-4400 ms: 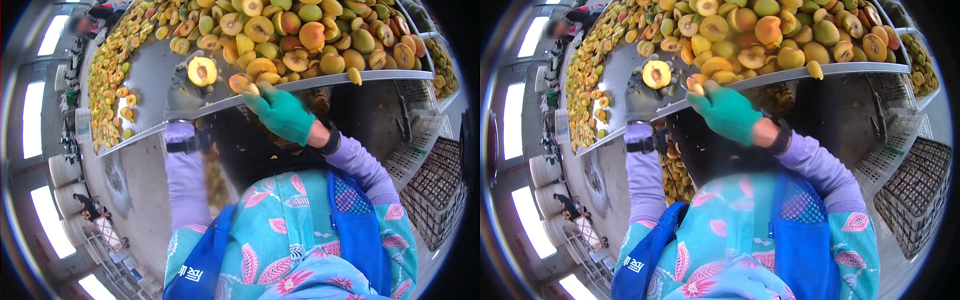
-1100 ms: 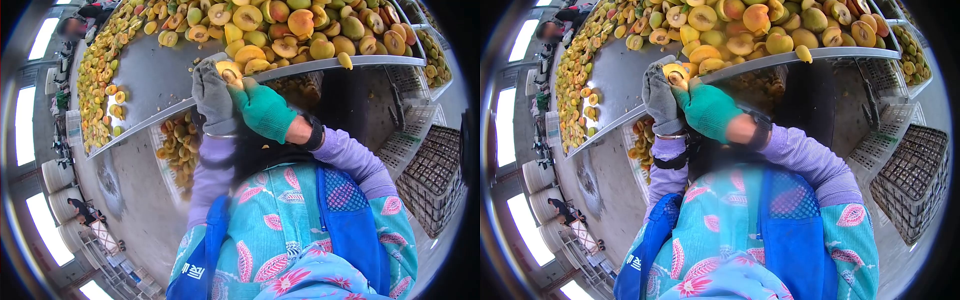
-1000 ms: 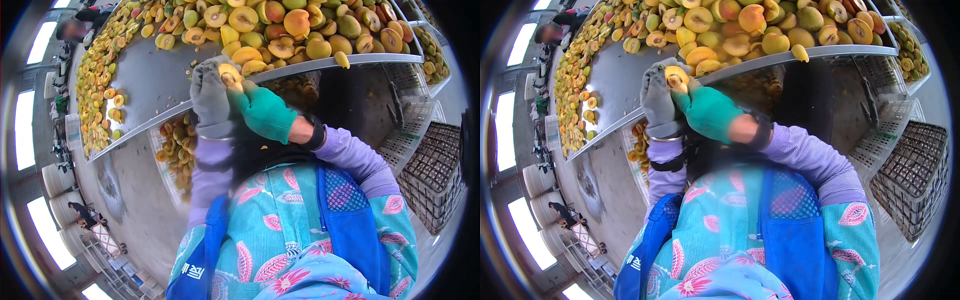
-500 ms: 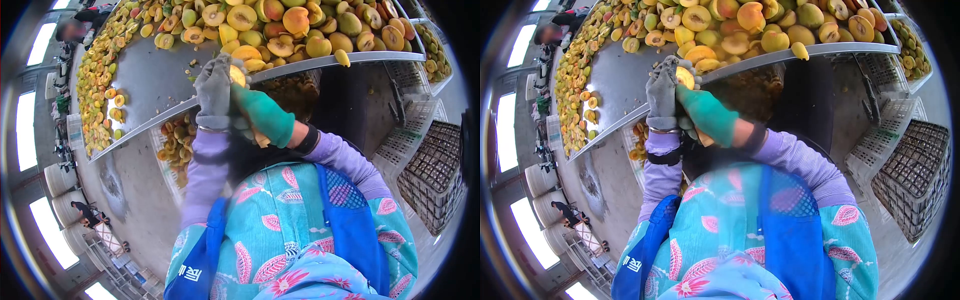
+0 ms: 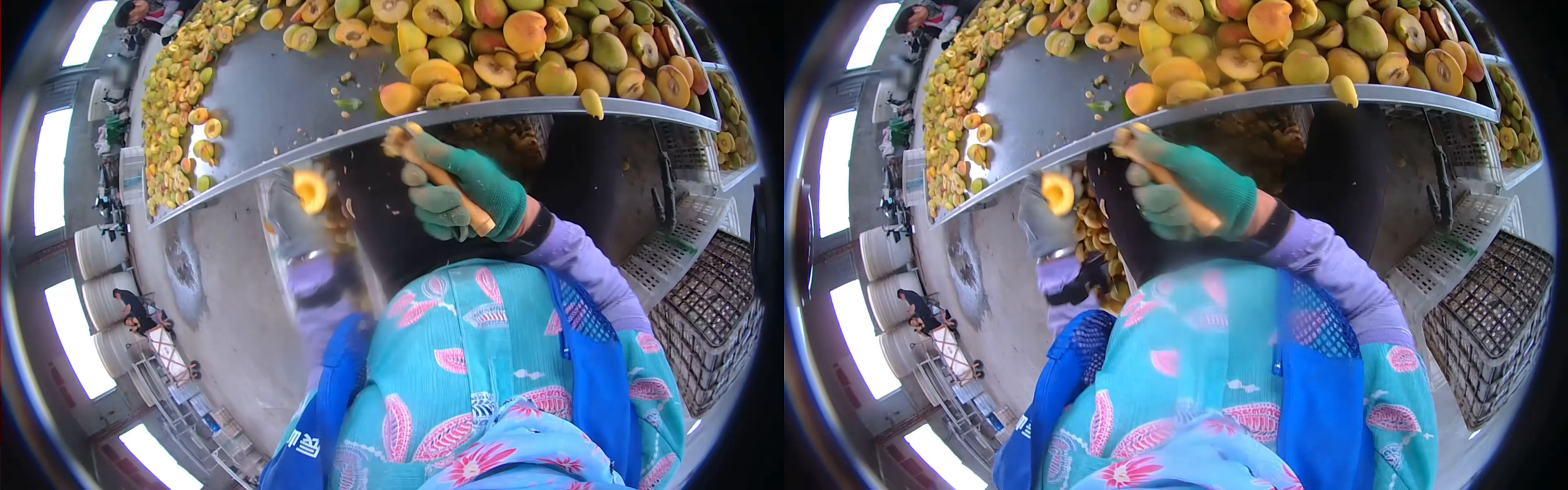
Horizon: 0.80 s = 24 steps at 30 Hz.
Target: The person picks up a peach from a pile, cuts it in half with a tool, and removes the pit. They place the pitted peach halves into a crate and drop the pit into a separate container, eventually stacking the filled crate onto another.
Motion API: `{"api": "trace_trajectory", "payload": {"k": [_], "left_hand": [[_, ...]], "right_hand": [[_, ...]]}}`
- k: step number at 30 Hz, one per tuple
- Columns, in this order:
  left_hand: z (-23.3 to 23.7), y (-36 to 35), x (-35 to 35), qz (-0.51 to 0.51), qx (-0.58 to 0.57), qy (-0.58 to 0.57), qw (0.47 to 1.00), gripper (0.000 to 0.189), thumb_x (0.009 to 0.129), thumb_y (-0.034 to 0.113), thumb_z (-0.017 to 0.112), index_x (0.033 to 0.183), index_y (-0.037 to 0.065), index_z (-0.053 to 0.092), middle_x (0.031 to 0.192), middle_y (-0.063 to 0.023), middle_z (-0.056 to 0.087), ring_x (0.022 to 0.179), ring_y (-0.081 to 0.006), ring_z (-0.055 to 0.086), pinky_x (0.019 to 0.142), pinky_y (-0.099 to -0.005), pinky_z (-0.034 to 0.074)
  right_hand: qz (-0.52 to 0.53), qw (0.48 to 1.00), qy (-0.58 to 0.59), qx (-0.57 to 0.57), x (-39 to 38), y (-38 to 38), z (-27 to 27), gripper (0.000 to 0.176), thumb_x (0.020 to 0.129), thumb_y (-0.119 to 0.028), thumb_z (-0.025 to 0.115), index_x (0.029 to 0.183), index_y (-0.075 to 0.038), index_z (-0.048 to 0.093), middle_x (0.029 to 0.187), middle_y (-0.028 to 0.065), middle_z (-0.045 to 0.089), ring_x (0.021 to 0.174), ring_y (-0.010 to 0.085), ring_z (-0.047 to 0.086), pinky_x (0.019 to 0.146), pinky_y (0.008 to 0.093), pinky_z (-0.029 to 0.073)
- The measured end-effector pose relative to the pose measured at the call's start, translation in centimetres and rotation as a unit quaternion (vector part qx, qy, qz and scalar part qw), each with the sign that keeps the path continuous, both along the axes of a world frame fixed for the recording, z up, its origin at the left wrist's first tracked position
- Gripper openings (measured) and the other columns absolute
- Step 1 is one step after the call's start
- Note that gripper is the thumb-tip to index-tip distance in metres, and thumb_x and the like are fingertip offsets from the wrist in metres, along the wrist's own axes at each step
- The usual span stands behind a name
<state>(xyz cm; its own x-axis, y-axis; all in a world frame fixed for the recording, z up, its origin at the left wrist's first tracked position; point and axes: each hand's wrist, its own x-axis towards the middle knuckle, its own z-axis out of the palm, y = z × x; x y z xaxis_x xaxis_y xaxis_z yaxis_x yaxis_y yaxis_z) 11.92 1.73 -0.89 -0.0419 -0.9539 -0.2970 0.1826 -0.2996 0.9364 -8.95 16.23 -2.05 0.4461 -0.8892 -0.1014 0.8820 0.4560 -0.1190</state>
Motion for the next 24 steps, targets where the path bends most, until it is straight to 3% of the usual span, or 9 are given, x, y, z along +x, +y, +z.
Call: {"api": "trace_trajectory", "payload": {"k": [2,4,6,8,12,15,19,21,24], "left_hand": [[-3.0,-4.9,5.1,-0.149,-0.202,-0.388,0.887,0.023,0.088,0.011,0.066,0.108,0.001,0.063,0.091,-0.0064,0.066,0.079,-0.0138,0.062,0.065,-0.0258,0.051],[0.8,-2.4,-0.8,-0.168,-0.179,-0.406,0.880,0.019,0.087,0.009,0.065,0.104,0.001,0.067,0.090,-0.0058,0.066,0.081,-0.0125,0.062,0.068,-0.0254,0.050],[1.0,-2.0,-8.2,-0.242,-0.349,-0.303,0.853,0.026,0.084,0.012,0.066,0.108,0.002,0.066,0.094,-0.0087,0.067,0.083,-0.0176,0.064,0.074,-0.0298,0.051],[0.7,-2.5,-14.6,-0.338,-0.585,-0.398,0.620,0.033,0.081,0.017,0.066,0.111,0.004,0.066,0.099,-0.0133,0.065,0.084,-0.0249,0.064,0.079,-0.0351,0.050],[1.5,-5.0,-19.1,-0.505,-0.491,-0.476,0.527,0.037,0.079,0.017,0.065,0.114,0.007,0.064,0.098,-0.0156,0.064,0.090,-0.0311,0.063,0.081,-0.0369,0.049],[1.3,-6.1,-18.0,-0.569,-0.408,-0.438,0.565,0.036,0.077,0.012,0.066,0.112,0.007,0.061,0.097,-0.0144,0.066,0.090,-0.0339,0.063,0.081,-0.0370,0.049],[1.4,-5.2,-16.5,-0.515,-0.447,-0.469,0.561,0.038,0.078,0.007,0.066,0.115,0.007,0.058,0.096,-0.0090,0.067,0.087,-0.0193,0.065,0.079,-0.0327,0.051],[1.1,-6.1,-15.8,-0.482,-0.345,-0.360,0.720,0.042,0.080,0.008,0.065,0.121,0.003,0.056,0.100,-0.0088,0.067,0.090,-0.0172,0.064,0.082,-0.0311,0.051],[3.0,-4.9,-13.7,-0.419,-0.242,-0.199,0.852,0.040,0.089,0.018,0.059,0.122,-0.004,0.054,0.110,-0.0151,0.063,0.097,-0.0230,0.063,0.091,-0.0343,0.050]], "right_hand": [[-0.012,0.990,0.085,0.114,-0.3,0.4,-2.5,0.037,0.099,-0.048,0.044,0.089,-0.013,0.049,0.054,-0.0045,0.043,0.040,0.0090,0.041,0.039,0.0262,0.037],[-0.009,0.969,0.119,0.217,-0.2,0.9,-3.2,0.037,0.098,-0.048,0.046,0.089,-0.012,0.050,0.055,-0.0028,0.043,0.040,0.0097,0.041,0.038,0.0268,0.037],[-0.044,0.961,0.189,0.199,-0.5,1.4,-0.3,0.037,0.097,-0.048,0.048,0.087,-0.013,0.051,0.055,-0.0024,0.043,0.040,0.0099,0.041,0.037,0.0265,0.035],[-0.137,0.928,0.283,0.202,-1.0,0.9,0.2,0.038,0.096,-0.049,0.049,0.085,-0.013,0.052,0.055,-0.0022,0.043,0.041,0.0095,0.040,0.036,0.0256,0.032],[-0.249,0.891,0.322,0.203,-2.9,1.6,-0.5,0.035,0.097,-0.046,0.049,0.084,-0.014,0.052,0.056,-0.0030,0.042,0.042,0.0077,0.038,0.037,0.0233,0.030],[-0.262,0.874,0.362,0.191,-3.0,1.1,0.3,0.032,0.098,-0.042,0.049,0.082,-0.014,0.051,0.057,-0.0039,0.041,0.045,0.0068,0.038,0.040,0.0241,0.030],[-0.279,0.785,0.534,0.146,-3.1,-0.2,0.5,0.036,0.098,-0.043,0.050,0.087,-0.009,0.051,0.058,0.0028,0.050,0.048,0.0165,0.050,0.045,0.0326,0.041],[-0.315,0.676,0.662,0.073,-3.8,-1.0,0.2,0.037,0.097,-0.043,0.051,0.089,-0.007,0.051,0.062,0.0095,0.057,0.053,0.0250,0.057,0.050,0.0384,0.045],[-0.316,0.469,0.823,-0.064,-4.4,-2.5,0.1,0.035,0.096,-0.040,0.053,0.093,-0.005,0.052,0.071,0.0209,0.063,0.067,0.0402,0.063,0.058,0.0484,0.048]]}}
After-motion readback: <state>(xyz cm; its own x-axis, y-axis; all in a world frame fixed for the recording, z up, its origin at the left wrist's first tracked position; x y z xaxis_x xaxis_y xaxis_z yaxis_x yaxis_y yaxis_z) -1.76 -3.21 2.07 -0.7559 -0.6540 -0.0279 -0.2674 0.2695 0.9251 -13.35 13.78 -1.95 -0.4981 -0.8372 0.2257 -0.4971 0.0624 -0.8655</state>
